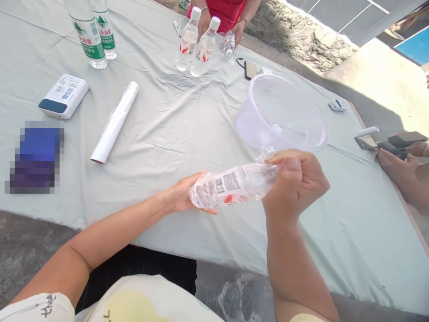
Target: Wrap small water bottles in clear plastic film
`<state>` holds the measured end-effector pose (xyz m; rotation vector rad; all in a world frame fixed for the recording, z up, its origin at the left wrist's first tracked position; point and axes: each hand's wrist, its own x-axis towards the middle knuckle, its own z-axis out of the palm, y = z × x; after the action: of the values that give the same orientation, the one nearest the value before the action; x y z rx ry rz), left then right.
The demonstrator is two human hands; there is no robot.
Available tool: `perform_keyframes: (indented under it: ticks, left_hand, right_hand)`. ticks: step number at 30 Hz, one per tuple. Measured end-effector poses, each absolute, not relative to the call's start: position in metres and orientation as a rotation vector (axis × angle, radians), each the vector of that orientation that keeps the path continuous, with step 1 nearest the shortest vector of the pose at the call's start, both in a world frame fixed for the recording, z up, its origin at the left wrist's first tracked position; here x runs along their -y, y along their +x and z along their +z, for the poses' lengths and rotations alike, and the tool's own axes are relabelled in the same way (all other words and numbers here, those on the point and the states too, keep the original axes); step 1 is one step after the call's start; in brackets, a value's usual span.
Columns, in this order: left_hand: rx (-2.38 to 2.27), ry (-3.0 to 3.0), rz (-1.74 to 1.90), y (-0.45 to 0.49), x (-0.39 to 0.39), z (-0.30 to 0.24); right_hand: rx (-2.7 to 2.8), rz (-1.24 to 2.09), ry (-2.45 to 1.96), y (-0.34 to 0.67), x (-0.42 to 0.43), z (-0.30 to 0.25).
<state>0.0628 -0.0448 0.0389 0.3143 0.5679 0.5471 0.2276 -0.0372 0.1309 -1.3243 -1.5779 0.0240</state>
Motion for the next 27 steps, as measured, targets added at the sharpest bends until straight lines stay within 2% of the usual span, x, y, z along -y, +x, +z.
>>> perform_keyframes:
  ticks: [4, 11, 14, 19, 21, 27]
  left_hand:
    - [-0.494, 0.259, 0.634, 0.046, 0.038, 0.024]
    - [-0.379, 0.244, 0.747, 0.037, 0.019, 0.009]
    - [-0.375, 0.136, 0.836, 0.041, 0.015, 0.005]
    - [-0.408, 0.186, 0.725, 0.043, 0.018, -0.005]
    - [-0.411, 0.244, 0.697, 0.042, 0.019, -0.008]
    - [-0.401, 0.272, 0.71, 0.04, 0.019, -0.01]
  right_hand:
    - [1.656, 0.156, -1.314, 0.205, 0.01, 0.113]
    - [1.672, 0.592, -1.437, 0.192, -0.066, 0.092]
    - [1.701, 0.462, -1.419, 0.188, -0.103, 0.104]
    - [1.706, -0.133, -1.605, 0.183, -0.184, 0.136]
    - [1.727, -0.258, -1.736, 0.179, -0.214, 0.142]
    - [1.851, -0.142, -1.991, 0.167, -0.254, 0.136]
